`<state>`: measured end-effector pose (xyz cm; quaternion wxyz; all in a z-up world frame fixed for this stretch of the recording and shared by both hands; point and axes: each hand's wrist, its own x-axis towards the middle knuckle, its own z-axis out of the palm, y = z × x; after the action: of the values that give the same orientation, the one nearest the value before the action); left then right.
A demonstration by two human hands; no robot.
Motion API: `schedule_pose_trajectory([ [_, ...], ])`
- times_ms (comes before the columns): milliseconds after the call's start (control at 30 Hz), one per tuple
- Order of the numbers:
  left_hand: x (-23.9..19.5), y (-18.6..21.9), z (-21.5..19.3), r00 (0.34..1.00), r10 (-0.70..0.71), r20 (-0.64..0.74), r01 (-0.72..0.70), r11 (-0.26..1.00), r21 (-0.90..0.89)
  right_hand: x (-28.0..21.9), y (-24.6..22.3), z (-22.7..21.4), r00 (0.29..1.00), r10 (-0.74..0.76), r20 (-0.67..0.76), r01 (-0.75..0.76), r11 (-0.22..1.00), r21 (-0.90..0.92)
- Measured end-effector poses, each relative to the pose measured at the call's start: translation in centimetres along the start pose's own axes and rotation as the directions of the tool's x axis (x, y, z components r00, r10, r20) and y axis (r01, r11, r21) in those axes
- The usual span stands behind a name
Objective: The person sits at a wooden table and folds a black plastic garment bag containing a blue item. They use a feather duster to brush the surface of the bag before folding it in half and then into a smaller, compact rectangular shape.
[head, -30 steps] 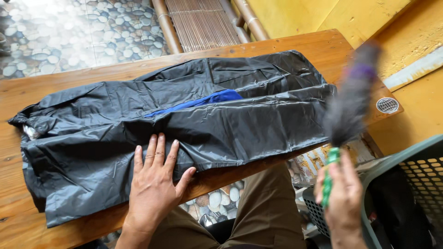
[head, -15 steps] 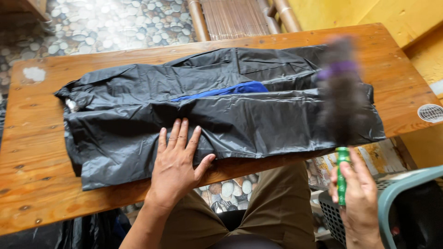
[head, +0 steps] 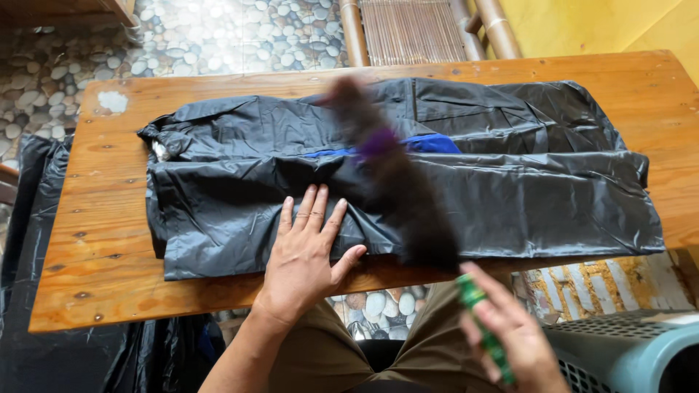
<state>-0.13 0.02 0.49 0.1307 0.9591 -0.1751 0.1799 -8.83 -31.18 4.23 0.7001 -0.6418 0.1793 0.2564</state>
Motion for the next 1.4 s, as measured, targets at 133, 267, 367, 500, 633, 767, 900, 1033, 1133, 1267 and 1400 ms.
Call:
schedule_pose_trajectory([
  [133,-0.3,-0.1,-0.1,0.999,-0.001,-0.051,0.002,1.0,0.0,1.7,-0.1,-2.4,0.855,-0.391,-0.341,0.413,0.911,-0.009],
  [267,-0.3,0.0,-0.2,0.998,0.011,-0.069,-0.012,1.0,-0.014,1.9,1.1,0.1,0.82,-0.448,-0.358,0.405,0.894,-0.191],
  [367,-0.2,0.1,-0.2,0.998,0.005,-0.068,-0.005,1.0,-0.014,0.3,2.9,4.8,0.991,-0.126,-0.054,0.122,0.99,-0.076],
  [500,-1.2,-2.2,5.9,0.99,0.025,-0.135,-0.019,0.999,0.047,0.1,2.0,5.9,0.817,-0.204,0.539,0.147,0.978,0.148],
  [633,-0.5,-0.7,1.0,0.998,0.039,-0.05,-0.042,0.997,-0.058,0.1,-1.2,5.1,0.975,-0.032,0.222,0.035,0.999,-0.01],
  [767,-0.4,0.0,0.1,0.998,0.001,-0.057,-0.001,1.0,-0.012,2.1,-0.6,-2.9,0.959,-0.106,-0.261,0.173,0.953,0.248],
  [900,-0.3,-0.1,-0.1,0.998,0.014,-0.058,-0.015,0.999,-0.03,0.7,-0.3,-5.7,0.708,-0.506,-0.492,0.539,0.838,-0.087],
  [1033,0.0,0.0,-0.2,0.998,0.027,-0.052,-0.028,0.999,-0.029,0.6,2.6,-3.5,0.729,-0.474,-0.495,0.463,0.873,-0.154],
  [1133,0.2,0.1,-0.1,0.999,0.03,-0.045,-0.03,1.0,0.002,-0.6,2.9,-0.4,0.943,-0.307,-0.129,0.292,0.948,-0.122],
  [1267,-1.0,-2.1,3.0,0.989,-0.063,-0.134,0.0,0.905,-0.426,-2.1,0.4,0.9,0.94,-0.145,0.309,0.147,0.989,0.017],
  [1400,0.0,0.0,0.0,1.0,0.031,0.002,-0.031,0.999,0.044,-2.1,-1.8,-2.7,0.989,-0.044,-0.144,0.036,0.998,-0.057],
])
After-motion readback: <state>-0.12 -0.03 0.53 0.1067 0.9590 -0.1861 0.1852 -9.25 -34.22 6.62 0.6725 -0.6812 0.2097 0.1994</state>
